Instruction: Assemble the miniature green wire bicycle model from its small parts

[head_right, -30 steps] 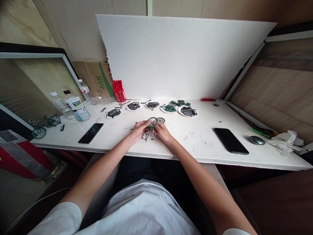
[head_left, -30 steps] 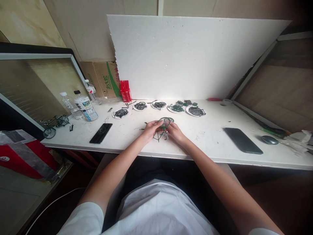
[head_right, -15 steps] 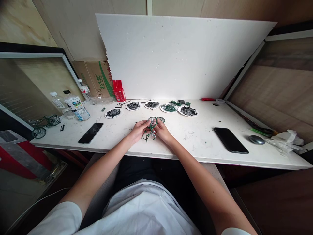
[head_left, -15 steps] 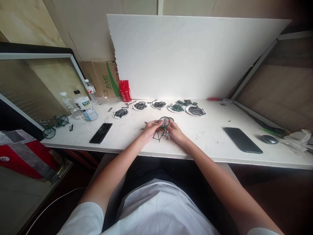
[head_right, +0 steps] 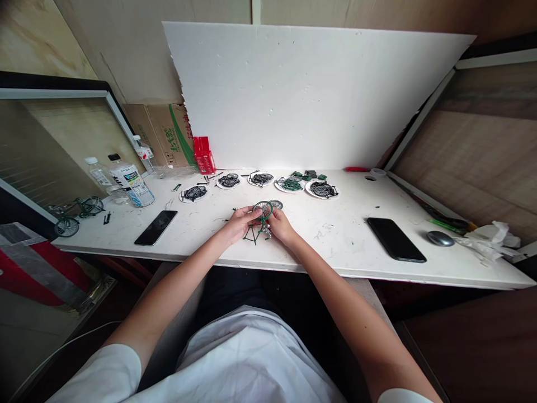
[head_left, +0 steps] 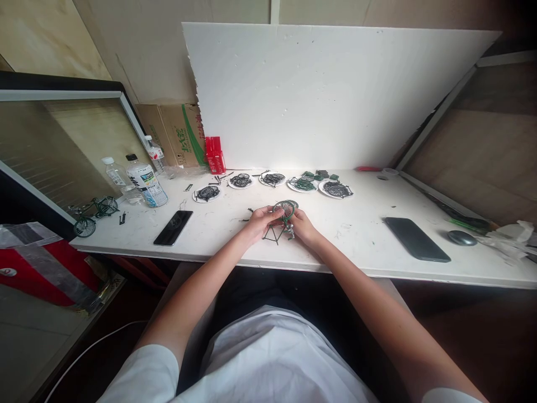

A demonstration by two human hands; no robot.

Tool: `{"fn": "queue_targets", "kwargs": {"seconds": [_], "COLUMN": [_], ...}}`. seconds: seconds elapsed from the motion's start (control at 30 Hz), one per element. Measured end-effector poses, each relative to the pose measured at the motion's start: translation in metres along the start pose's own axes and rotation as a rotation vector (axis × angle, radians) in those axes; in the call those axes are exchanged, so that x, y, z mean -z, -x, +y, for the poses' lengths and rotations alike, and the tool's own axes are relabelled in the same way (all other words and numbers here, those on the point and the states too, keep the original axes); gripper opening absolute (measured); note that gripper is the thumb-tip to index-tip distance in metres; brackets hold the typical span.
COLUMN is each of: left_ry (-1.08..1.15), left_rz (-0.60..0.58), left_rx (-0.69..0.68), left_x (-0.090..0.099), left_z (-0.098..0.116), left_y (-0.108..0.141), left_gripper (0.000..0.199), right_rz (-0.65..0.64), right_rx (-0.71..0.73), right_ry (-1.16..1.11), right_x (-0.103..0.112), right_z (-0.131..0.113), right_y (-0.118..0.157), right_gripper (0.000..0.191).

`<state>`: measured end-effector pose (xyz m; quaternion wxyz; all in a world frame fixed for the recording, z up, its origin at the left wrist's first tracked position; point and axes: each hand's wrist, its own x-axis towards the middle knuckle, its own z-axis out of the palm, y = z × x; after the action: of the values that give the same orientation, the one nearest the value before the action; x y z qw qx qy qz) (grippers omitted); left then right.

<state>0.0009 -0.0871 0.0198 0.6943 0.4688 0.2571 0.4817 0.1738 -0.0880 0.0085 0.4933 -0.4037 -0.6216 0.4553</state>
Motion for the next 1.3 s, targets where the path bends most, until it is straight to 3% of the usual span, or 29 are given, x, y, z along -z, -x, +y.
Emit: {"fn": "queue_targets", "kwargs": {"seconds": [0.27,0.53,0.8,1.13,1.3], "left_ry": [-0.009,-0.018,-0.028,0.028,0.037], "left_rz": [0.032,0.036,-0.012,0.004,0.021], "left_rx": [0.000,-0.018,-0.029,-0.032,-0.043], "left_x": [-0.006,0.003,0.006,0.005,0.004], "left_z": [0.007,-0.001,-0.007,-0.006,-0.004], "left_y": [0.005,0.000,-0.003,-0.004,-0.003], "left_gripper": [0.052,0.054,0.054,0.053,0.053], "right_rz": [-0.019,-0.050,-0.008,0.021,-0.036], "right_rx": [-0.047,-0.054,0.027,-0.067,-0.106], "right_ry": [-0.150,-0.121,-0.031,-0.147,-0.168], "right_x": [-0.003,-0.004,-0.001,-0.002,-0.002], "right_z": [-0.006,-0.015,-0.013,-0.015,-0.024], "right_y": [0.005,0.010,0.004,0.007,0.012], "right_gripper": [0.047,0.039,0.055,0.044,0.042]}}
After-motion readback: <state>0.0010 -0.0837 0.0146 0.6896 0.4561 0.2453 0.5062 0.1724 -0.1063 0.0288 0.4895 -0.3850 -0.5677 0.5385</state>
